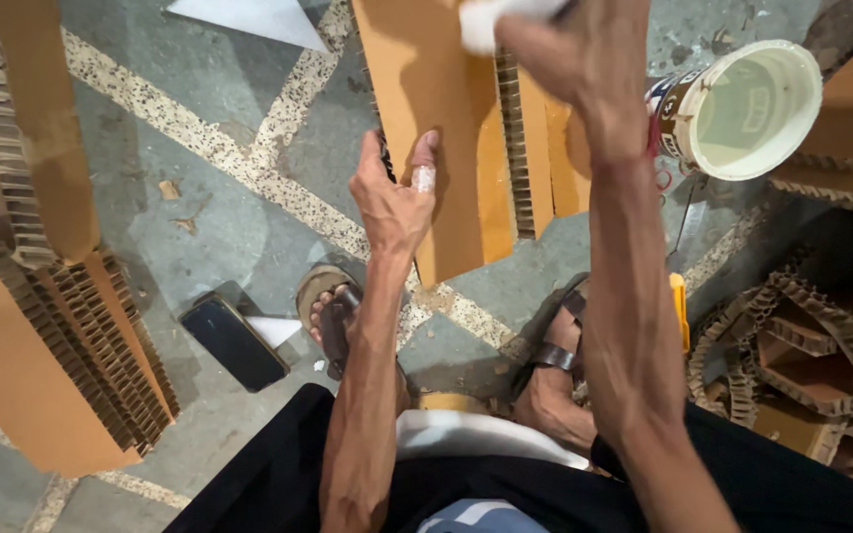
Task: The person assembles a cardboard structure by applying glue to the edges of corrugated cardboard pieces and joining them together. They use a foam brush to spread the glue and a rubber band to secure the assembled pieces.
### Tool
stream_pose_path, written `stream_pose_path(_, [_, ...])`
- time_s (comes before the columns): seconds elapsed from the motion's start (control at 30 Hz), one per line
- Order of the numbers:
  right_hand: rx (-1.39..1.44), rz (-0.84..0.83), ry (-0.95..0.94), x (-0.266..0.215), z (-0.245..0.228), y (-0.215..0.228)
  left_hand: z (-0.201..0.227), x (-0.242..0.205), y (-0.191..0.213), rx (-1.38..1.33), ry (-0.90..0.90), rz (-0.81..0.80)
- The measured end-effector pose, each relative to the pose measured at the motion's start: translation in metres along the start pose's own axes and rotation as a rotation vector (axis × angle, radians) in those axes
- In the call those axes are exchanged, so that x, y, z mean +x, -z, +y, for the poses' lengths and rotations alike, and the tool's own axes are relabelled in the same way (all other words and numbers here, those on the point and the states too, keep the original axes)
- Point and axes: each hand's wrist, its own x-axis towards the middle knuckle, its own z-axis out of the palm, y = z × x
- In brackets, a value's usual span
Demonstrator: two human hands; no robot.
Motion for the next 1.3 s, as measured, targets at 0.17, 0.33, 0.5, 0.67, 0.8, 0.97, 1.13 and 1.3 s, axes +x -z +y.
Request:
stream_pose_path(0.17, [0.060, -0.069, 0.001, -0.060, -0.055, 0.040, -0.012, -0.001, -0.002, 0.115, -0.005, 0.029])
stream_pose_path(0.33, [0.197, -0.252, -0.462, -0.119, -0.098, 0.058, -0.020, 0.002, -0.004, 0.178, 0.063, 0.036])
stream_pose_path(0.5, [0.345, -0.541, -0.912, -0.129, -0.116, 0.081, -0.008, 0.005, 0.001, 0.085, 0.030, 0.027])
stream_pose_path(0.67, [0.670, 0.002, -0.839, -0.114, -0.124, 0.090, 0.009, 0.006, 0.005, 0.079, 0.211, -0.027])
stream_pose_path(0.8, [0.249, 0.078, -0.457, -0.087, -0.083, 0.056, 0.014, 0.008, 0.003, 0.052, 0.080, 0.003])
stream_pose_path(0.97, [0.058, 0.037, -0.184, -0.083, -0.062, 0.038, 0.004, 0.005, 0.002, 0.051, 0.075, 0.014])
stream_pose_path(1.13, [0.539, -0.164, -0.629, -0.116, -0.085, 0.062, -0.004, 0.006, 0.004, 0.122, -0.023, 0.082])
stream_pose_path(1.3, [0.700, -0.195, -0.916, -0.166, -0.070, 0.077, -0.015, 0.010, 0.005, 0.084, -0.002, 0.044])
